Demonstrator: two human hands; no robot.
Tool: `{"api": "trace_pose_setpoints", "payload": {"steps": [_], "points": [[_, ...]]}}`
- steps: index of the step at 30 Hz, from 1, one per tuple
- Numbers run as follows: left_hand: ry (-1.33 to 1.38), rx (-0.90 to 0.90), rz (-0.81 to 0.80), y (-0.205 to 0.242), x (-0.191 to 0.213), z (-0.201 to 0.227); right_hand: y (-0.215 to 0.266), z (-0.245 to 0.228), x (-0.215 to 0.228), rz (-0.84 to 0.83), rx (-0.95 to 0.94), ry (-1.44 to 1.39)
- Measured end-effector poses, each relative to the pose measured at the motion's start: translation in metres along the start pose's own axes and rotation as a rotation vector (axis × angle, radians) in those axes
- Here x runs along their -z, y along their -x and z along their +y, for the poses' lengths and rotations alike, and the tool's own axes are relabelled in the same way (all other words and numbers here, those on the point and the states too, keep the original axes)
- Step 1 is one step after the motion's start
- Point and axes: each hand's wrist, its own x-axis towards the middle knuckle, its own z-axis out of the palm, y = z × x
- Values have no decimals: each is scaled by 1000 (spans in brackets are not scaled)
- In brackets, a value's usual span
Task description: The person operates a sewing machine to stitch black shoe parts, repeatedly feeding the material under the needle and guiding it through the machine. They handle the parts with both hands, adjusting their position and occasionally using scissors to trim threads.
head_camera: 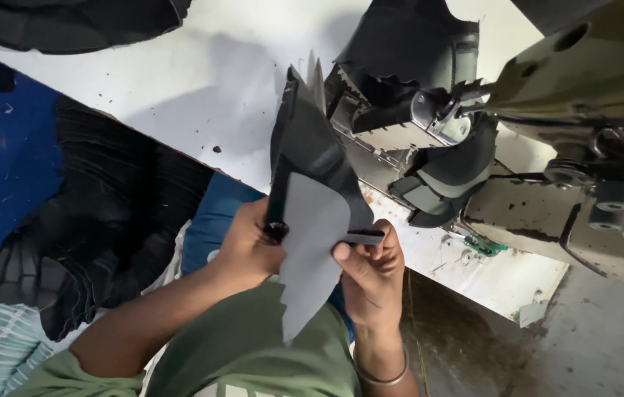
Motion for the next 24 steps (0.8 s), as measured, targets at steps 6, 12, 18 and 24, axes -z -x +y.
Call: {"api": "trace_pose_setpoints", "payload": {"steps": [6,12,18,24], "points": [[40,53,-75,-7,1,-8,-8,10,7,59,41,-61],[232,109,-136,-8,7,-20,-9,22,15,135,201,-23],[-145,9,-168,-18,-18,37,-11,27,14,174,317,107],[-325,-72,-129,-20,-14,29,-15,32,14,195,338,173]]}}
